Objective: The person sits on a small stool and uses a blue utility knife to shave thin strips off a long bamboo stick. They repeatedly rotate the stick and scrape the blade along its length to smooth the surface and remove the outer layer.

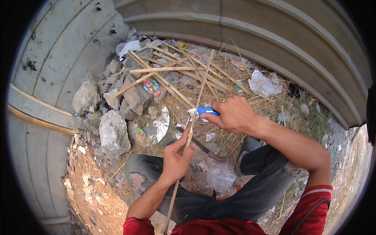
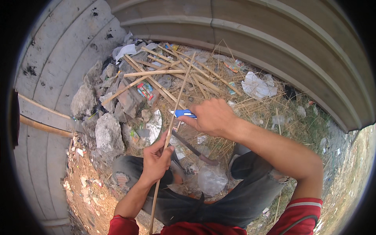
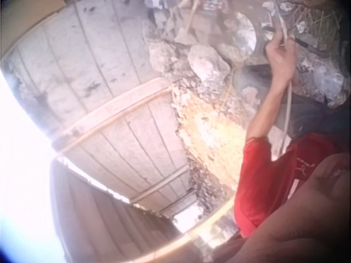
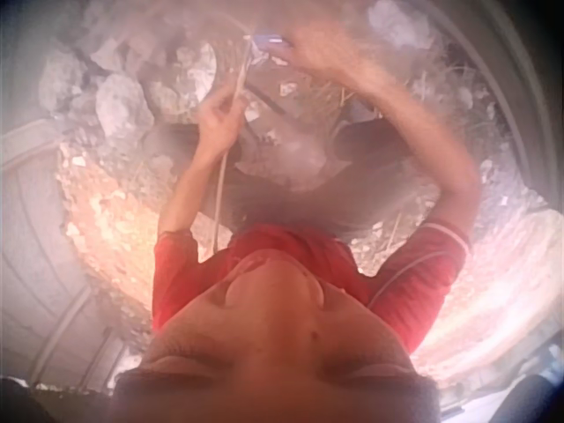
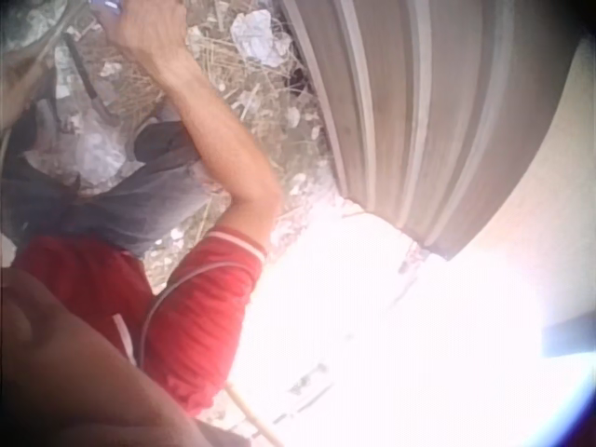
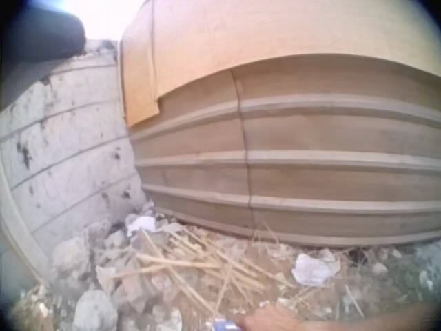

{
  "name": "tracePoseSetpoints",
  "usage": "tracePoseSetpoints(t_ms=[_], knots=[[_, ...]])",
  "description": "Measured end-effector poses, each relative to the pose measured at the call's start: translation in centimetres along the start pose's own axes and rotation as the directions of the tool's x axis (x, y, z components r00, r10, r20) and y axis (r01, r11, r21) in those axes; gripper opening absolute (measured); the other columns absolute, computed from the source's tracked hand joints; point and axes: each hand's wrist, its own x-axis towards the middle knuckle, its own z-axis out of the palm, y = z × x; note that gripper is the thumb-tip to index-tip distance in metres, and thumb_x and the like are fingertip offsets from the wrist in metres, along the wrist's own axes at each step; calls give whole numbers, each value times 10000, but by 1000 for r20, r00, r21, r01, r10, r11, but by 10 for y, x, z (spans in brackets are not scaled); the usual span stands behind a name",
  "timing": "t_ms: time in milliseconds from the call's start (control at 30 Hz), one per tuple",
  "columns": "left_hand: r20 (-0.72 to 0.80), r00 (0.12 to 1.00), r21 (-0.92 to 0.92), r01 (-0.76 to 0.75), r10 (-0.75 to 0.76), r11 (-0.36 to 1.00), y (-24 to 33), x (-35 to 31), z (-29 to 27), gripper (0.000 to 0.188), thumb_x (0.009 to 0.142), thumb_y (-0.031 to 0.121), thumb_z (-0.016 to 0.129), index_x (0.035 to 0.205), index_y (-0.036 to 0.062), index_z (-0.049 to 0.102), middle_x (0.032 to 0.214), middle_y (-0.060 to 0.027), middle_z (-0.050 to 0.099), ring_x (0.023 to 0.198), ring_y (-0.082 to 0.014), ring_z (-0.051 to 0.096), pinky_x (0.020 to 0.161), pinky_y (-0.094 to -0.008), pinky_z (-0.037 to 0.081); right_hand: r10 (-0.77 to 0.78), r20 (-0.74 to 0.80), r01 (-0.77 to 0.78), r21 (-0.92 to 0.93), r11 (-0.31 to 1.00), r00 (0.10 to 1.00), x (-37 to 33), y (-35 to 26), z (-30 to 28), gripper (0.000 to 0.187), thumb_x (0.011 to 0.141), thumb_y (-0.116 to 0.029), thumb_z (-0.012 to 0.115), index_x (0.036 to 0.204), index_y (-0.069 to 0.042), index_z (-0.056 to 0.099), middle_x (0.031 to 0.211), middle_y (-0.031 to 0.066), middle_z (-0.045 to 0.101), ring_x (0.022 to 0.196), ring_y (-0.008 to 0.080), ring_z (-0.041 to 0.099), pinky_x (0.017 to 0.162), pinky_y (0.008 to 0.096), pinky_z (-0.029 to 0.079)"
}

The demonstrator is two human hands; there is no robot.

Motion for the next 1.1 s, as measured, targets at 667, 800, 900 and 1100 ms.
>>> tracePoseSetpoints(t_ms=[667,800,900,1100], knots=[[261,952,-135,-130,161,982,-46,-60,-30,518,984,-11,567,1490,2,458,674,50,536,506,-11,411,449,-218,333,611,-451,-690,-15,724,651,-26,153,-60,694,1004,-589,468,791,37,681,759,277,680,785,433,689,727,498,533],[350,936,-344,102,26,933,-16,-36,-36,550,1001,5,558,1528,31,404,605,39,454,469,-40,359,425,-243,295,589,-195,-485,399,778,785,-16,97,-57,703,971,-638,510,795,31,638,569,129,551,573,248,565,586,384,466],[381,925,-400,164,0,902,-9,-32,-35,571,1010,16,541,1553,76,375,574,44,384,453,-47,311,409,-248,255,523,71,-355,810,467,849,-3,43,-52,647,947,-631,575,833,5,613,509,-2,410,521,116,442,521,304,387],[320,947,-366,144,-21,919,-6,-19,-17,582,997,3,539,1552,93,386,571,45,396,440,-48,307,401,-249,258,480,-7,-225,877,424,877,6,0,-9,430,926,-457,713,838,-52,599,615,-38,464,549,60,414,510,273,344]])
